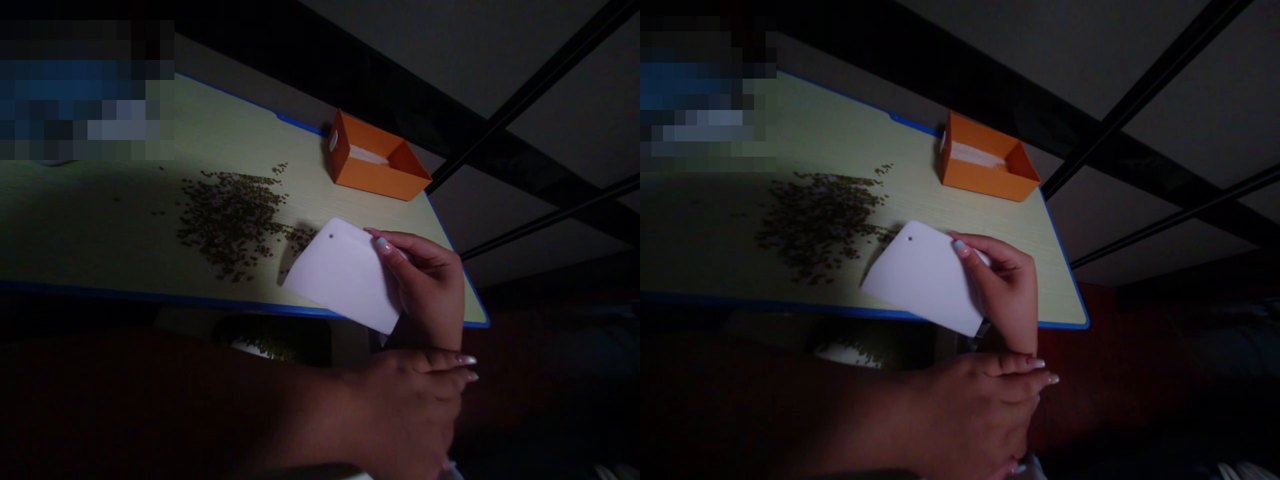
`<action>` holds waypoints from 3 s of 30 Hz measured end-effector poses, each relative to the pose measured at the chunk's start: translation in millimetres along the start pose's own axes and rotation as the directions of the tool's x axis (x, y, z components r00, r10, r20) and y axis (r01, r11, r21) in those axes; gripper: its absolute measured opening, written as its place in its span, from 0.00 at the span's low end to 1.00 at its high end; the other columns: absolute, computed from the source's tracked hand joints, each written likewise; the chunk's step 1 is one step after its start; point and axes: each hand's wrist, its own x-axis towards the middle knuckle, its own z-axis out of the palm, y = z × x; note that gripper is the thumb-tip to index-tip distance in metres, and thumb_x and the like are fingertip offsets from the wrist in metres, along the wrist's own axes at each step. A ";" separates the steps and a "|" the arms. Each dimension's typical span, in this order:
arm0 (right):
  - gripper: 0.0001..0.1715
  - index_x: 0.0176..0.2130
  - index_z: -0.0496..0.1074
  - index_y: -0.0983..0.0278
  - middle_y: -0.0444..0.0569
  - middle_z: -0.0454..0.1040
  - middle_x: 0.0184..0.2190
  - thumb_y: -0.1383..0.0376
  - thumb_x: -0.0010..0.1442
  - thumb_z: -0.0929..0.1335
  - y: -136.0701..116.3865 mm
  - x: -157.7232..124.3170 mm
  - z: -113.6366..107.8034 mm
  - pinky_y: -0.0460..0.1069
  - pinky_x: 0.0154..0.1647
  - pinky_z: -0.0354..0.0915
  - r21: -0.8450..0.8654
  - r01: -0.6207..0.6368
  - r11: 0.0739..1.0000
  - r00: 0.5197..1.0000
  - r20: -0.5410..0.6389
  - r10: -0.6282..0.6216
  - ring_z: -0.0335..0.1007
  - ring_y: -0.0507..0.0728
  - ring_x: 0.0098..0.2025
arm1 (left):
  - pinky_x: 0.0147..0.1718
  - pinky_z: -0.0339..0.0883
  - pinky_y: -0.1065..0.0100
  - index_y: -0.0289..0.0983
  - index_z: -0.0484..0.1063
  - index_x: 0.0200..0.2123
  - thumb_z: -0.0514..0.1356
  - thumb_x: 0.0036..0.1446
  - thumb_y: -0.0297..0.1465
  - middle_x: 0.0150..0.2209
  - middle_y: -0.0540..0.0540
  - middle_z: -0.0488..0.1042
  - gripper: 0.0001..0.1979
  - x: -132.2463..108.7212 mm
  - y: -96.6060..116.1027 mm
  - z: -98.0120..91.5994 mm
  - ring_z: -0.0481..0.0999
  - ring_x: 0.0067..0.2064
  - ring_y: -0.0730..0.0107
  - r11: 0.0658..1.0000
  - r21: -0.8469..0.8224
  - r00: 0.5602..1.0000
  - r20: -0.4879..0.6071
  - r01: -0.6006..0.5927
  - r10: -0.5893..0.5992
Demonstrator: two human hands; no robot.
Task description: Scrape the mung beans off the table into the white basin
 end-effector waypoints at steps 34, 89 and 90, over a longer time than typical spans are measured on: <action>0.11 0.37 0.81 0.62 0.51 0.83 0.40 0.59 0.54 0.72 32.5 13.6 -21.3 0.55 0.43 0.69 -0.006 -0.153 0.988 0.931 -0.337 0.142 0.77 0.58 0.41 | 0.59 0.60 0.64 0.44 0.74 0.35 0.51 0.62 0.39 0.36 0.58 0.78 0.13 -31.0 24.8 -10.3 0.74 0.45 0.76 0.986 -0.162 0.907 0.419 0.037 0.035; 0.03 0.33 0.82 0.58 0.44 0.83 0.32 0.63 0.56 0.74 -0.9 -9.3 -10.1 0.52 0.40 0.72 -0.049 -0.118 0.992 0.966 -0.236 0.103 0.78 0.56 0.38 | 0.50 0.73 0.55 0.38 0.66 0.50 0.58 0.57 0.46 0.51 0.42 0.70 0.23 -45.1 29.3 31.6 0.71 0.50 0.65 0.926 -0.346 0.867 0.497 0.148 0.047; 0.03 0.34 0.82 0.58 0.44 0.83 0.33 0.64 0.56 0.74 -0.4 -8.8 -8.9 0.52 0.40 0.72 -0.039 -0.111 0.993 0.969 -0.226 0.099 0.78 0.56 0.38 | 0.50 0.73 0.55 0.38 0.66 0.50 0.58 0.57 0.46 0.51 0.42 0.70 0.23 -46.3 30.2 31.9 0.71 0.50 0.65 0.926 -0.346 0.872 0.489 0.150 0.042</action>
